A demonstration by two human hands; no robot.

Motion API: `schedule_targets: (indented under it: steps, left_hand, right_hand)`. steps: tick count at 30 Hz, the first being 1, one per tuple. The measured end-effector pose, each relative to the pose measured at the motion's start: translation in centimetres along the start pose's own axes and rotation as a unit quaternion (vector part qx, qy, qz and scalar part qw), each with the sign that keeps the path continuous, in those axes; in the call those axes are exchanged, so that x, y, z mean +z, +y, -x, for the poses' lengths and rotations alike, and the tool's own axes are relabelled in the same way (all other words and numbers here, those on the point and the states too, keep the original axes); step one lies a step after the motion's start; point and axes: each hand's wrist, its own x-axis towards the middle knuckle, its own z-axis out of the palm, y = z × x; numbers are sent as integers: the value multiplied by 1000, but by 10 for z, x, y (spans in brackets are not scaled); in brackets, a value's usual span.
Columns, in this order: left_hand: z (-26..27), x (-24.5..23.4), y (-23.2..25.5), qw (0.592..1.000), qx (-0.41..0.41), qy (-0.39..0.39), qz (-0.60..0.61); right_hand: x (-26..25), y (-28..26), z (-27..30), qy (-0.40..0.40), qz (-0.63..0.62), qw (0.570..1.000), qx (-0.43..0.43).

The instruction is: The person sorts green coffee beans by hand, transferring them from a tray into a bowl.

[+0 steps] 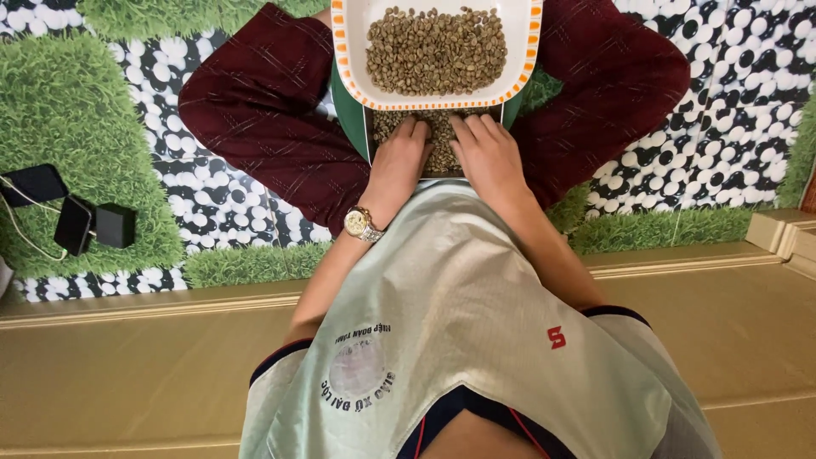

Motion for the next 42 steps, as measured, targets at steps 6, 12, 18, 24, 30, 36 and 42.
schedule_targets:
  steps: [6, 12, 18, 24, 30, 36, 42]
  left_hand:
    - [4, 2, -3, 998, -15, 7, 56]
    - [5, 7, -6, 996, -24, 4, 85]
    - [5, 13, -9, 996, -25, 7, 80]
    - [6, 25, -16, 998, -37, -3, 60]
    - [7, 18, -15, 996, -16, 20, 89]
    - [8, 7, -9, 993, 5, 18, 119]
    - [6, 0, -5, 994, 12, 14, 112]
  right_hand:
    - [4, 0, -10, -9, 8, 1000, 20]
    - [16, 3, -6, -7, -23, 999, 22]
    - [9, 0, -9, -11, -33, 999, 27]
    - [-9, -8, -17, -33, -66, 997, 33]
    - [-16, -12, -17, -50, -120, 991, 45]
    - [-21, -13, -18, -62, -153, 985, 57]
    - [-26, -16, -18, -82, -184, 977, 77]
